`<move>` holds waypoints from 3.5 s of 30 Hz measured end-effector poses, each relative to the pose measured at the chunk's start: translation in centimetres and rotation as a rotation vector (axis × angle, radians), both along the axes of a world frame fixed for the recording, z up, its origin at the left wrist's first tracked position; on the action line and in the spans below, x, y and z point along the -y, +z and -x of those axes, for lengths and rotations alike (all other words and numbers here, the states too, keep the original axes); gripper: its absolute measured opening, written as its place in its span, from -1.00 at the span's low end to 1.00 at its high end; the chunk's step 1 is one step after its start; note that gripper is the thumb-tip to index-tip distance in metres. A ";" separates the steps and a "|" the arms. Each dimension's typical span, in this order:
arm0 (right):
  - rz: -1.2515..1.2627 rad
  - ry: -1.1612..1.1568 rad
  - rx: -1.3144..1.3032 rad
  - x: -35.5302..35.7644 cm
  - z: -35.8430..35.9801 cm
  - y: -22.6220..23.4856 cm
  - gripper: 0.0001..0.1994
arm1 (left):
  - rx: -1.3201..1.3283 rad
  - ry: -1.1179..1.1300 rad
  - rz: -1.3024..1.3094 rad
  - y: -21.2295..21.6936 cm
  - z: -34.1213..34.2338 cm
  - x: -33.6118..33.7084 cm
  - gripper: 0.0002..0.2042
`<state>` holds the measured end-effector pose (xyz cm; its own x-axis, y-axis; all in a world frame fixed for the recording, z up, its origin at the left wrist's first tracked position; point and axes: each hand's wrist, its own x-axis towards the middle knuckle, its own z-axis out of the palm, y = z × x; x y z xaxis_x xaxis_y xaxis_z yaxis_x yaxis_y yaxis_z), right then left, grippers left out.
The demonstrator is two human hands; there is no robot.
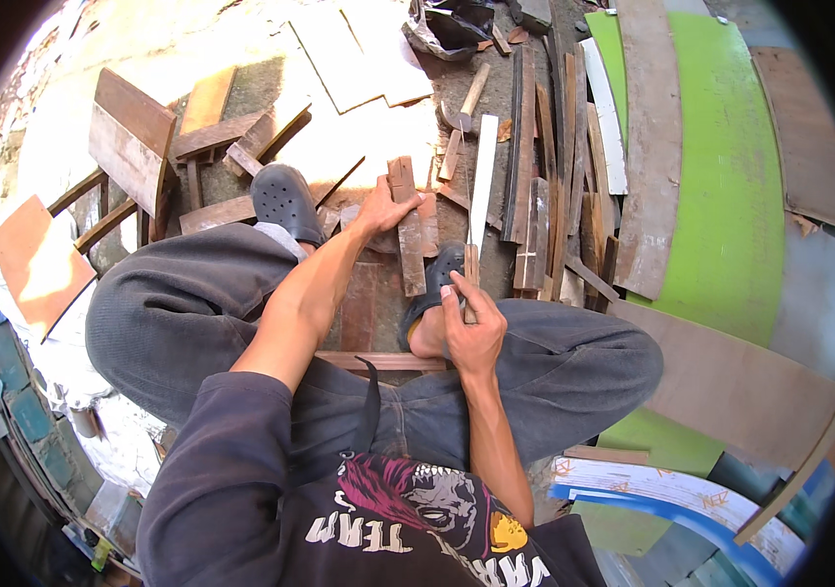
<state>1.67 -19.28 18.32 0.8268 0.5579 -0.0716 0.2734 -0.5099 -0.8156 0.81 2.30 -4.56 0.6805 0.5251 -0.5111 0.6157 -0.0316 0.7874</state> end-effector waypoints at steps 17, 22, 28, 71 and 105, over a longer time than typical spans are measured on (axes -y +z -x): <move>-0.092 -0.105 -0.236 0.5 2.3 7.9 -0.50 | -0.120 -0.114 -0.270 2.0 -0.6 -0.9 0.06; -0.107 -0.154 -0.389 0.1 3.3 8.0 -0.52 | 0.074 0.043 -0.263 0.3 0.5 -1.6 -0.23; -0.031 -0.061 -0.162 0.2 2.7 5.9 -0.56 | 0.027 0.079 -0.272 0.1 -1.2 -4.7 -0.50; 0.087 0.040 -0.179 -5.2 -0.3 -0.7 -0.55 | -0.034 0.159 -0.238 3.9 -2.8 -3.6 -0.72; 0.050 -0.001 -0.220 -3.3 3.5 0.8 -0.57 | -0.046 0.274 -0.180 3.7 -3.0 -3.6 -0.78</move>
<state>-1.78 -16.02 19.11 0.7889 0.5482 -0.2779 0.0910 -0.5514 -0.8293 3.85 5.90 -0.87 0.4802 0.7700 -0.4201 0.6551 0.0037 0.7555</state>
